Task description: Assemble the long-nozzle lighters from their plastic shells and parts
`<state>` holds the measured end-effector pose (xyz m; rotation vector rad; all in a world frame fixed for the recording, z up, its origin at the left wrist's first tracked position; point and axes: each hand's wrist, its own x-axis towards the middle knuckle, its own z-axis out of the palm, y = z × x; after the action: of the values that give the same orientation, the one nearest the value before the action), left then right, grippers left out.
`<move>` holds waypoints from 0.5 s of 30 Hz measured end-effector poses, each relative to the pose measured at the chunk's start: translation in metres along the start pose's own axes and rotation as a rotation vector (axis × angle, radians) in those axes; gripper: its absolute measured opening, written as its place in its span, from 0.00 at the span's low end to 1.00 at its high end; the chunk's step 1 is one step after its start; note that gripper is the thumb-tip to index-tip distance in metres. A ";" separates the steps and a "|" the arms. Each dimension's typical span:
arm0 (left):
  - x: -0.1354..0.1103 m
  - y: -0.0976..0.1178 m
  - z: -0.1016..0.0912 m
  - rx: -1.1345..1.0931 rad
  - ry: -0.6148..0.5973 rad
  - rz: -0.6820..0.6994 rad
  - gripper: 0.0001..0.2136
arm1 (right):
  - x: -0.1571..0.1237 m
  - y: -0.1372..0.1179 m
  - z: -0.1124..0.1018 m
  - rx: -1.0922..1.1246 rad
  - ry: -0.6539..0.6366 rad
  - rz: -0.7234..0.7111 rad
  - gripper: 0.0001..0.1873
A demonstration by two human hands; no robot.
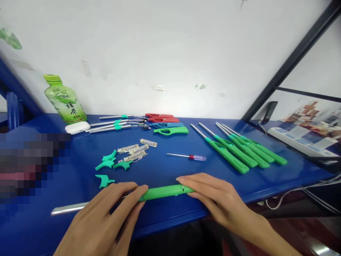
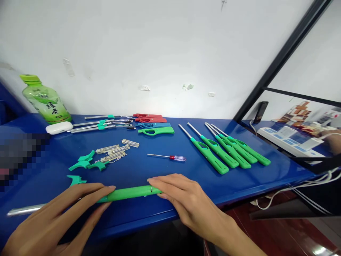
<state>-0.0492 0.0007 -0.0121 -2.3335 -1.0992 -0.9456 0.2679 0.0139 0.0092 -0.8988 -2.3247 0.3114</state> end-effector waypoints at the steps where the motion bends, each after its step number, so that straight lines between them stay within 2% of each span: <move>1: 0.000 0.000 -0.001 -0.024 0.006 -0.010 0.14 | 0.000 0.001 0.000 -0.001 -0.013 -0.032 0.26; 5: -0.001 0.000 0.000 -0.104 -0.059 -0.032 0.11 | -0.001 0.004 -0.002 -0.003 -0.047 -0.109 0.32; 8: -0.005 -0.003 0.002 -0.095 -0.075 -0.014 0.13 | 0.001 0.002 -0.005 -0.027 -0.135 -0.099 0.33; 12: -0.006 -0.003 0.003 -0.062 -0.070 -0.019 0.14 | 0.011 -0.002 -0.010 -0.083 -0.261 -0.060 0.29; 15: -0.002 0.006 0.001 -0.051 -0.054 -0.093 0.15 | 0.023 -0.003 -0.016 -0.148 -0.292 -0.092 0.24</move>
<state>-0.0449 -0.0032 -0.0146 -2.3794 -1.2288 -0.9591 0.2631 0.0274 0.0333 -0.8600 -2.6798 0.2478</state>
